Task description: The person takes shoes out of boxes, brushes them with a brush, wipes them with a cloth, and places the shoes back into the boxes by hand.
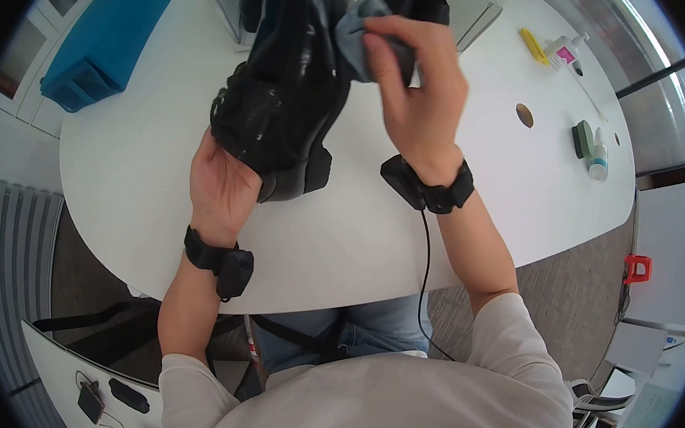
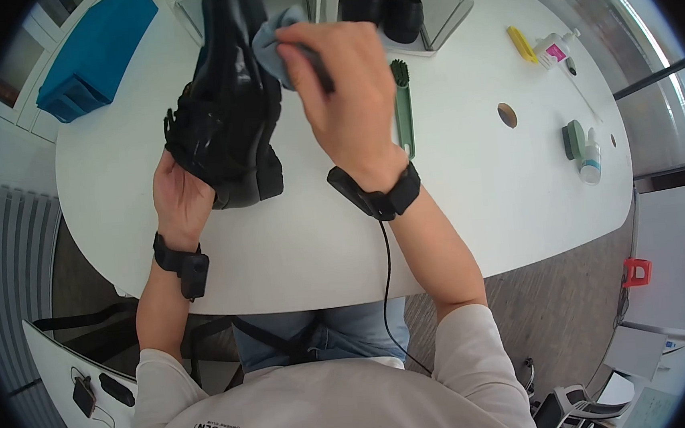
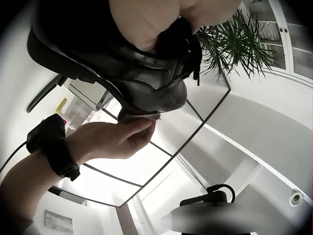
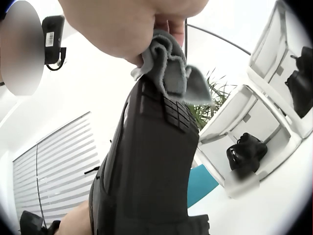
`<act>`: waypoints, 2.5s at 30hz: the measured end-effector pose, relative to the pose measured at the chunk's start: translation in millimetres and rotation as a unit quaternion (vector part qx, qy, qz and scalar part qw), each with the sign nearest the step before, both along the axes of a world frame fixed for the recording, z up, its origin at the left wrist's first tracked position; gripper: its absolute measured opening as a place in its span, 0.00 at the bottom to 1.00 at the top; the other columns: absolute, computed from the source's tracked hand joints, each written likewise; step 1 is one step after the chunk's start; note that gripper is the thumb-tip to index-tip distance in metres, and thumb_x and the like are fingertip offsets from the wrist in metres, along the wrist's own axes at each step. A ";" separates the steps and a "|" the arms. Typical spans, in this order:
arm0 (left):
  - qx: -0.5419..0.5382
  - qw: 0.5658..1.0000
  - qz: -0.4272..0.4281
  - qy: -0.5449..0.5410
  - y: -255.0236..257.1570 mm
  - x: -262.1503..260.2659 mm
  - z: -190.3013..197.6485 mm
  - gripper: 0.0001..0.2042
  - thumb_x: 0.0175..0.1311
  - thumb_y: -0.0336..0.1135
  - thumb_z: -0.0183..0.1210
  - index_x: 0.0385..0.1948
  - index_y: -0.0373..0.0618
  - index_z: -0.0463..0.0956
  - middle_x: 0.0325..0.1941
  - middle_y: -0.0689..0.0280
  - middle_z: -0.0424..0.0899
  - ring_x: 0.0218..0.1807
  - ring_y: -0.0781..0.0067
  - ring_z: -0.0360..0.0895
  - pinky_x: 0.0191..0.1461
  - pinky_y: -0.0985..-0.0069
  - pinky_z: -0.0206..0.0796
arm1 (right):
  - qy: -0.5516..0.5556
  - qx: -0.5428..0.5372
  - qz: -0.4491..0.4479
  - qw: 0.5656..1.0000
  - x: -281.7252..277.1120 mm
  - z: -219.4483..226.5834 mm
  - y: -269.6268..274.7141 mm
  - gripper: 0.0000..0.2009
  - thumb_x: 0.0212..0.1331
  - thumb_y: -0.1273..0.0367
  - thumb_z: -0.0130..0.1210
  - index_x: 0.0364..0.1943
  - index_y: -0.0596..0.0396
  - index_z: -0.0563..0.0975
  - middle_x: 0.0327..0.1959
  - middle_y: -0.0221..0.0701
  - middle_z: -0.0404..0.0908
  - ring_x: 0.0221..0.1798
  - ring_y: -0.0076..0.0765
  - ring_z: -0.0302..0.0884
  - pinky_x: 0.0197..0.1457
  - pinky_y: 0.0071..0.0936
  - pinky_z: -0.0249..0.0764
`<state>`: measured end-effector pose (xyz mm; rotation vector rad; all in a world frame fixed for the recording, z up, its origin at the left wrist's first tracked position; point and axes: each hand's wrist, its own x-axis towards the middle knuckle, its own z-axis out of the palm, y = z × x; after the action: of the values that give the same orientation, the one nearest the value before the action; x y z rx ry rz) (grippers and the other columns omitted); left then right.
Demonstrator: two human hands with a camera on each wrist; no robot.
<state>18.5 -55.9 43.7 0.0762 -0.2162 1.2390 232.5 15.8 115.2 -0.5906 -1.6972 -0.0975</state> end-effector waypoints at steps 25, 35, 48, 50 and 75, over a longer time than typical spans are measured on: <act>0.060 0.963 -0.008 0.263 -9.9 3.7 -10.1 0.28 0.66 0.50 0.47 0.63 0.42 0.61 0.64 0.59 0.69 0.62 0.62 0.68 0.60 0.67 0.60 | -0.121 -0.056 0.050 0.990 -1.2 11.5 -20.7 0.11 0.37 0.77 0.64 0.30 0.52 0.81 0.30 0.27 0.81 0.40 0.35 0.71 0.43 0.28 0.70; 0.161 0.962 -0.051 0.215 -2.5 -3.7 -23.5 0.24 0.67 0.49 0.48 0.58 0.43 0.65 0.55 0.63 0.74 0.51 0.69 0.72 0.53 0.70 0.64 | -0.113 -0.081 0.067 0.988 -3.7 6.2 -19.7 0.10 0.35 0.76 0.62 0.27 0.53 0.80 0.26 0.28 0.79 0.35 0.37 0.71 0.39 0.29 0.70; -0.062 0.926 0.064 0.367 -12.2 10.1 8.1 0.32 0.65 0.60 0.39 0.61 0.42 0.60 0.55 0.65 0.70 0.53 0.73 0.67 0.53 0.75 0.61 | -0.149 -0.065 0.192 0.968 -34.3 -28.9 -35.5 0.17 0.29 0.77 0.65 0.31 0.52 0.79 0.30 0.28 0.76 0.38 0.39 0.70 0.43 0.31 0.68; 0.124 0.963 -0.024 0.240 -6.3 1.7 -10.5 0.31 0.65 0.58 0.41 0.60 0.41 0.61 0.57 0.63 0.69 0.56 0.69 0.66 0.60 0.69 0.57 | -0.136 -0.033 0.166 0.976 -31.3 -25.2 -27.4 0.18 0.30 0.76 0.66 0.33 0.52 0.79 0.32 0.29 0.76 0.40 0.39 0.70 0.45 0.32 0.68; 0.188 0.948 -0.017 0.256 -8.3 7.3 -22.4 0.32 0.66 0.57 0.41 0.62 0.37 0.59 0.63 0.58 0.68 0.66 0.65 0.62 0.69 0.67 0.50 | -0.165 0.025 0.122 0.978 -25.8 -22.2 -29.9 0.22 0.27 0.71 0.67 0.36 0.52 0.78 0.35 0.28 0.74 0.41 0.37 0.70 0.43 0.33 0.64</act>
<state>25.8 -64.2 21.3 0.7143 0.0038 1.0903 206.8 -14.1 93.0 -0.3363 -2.0705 -0.0655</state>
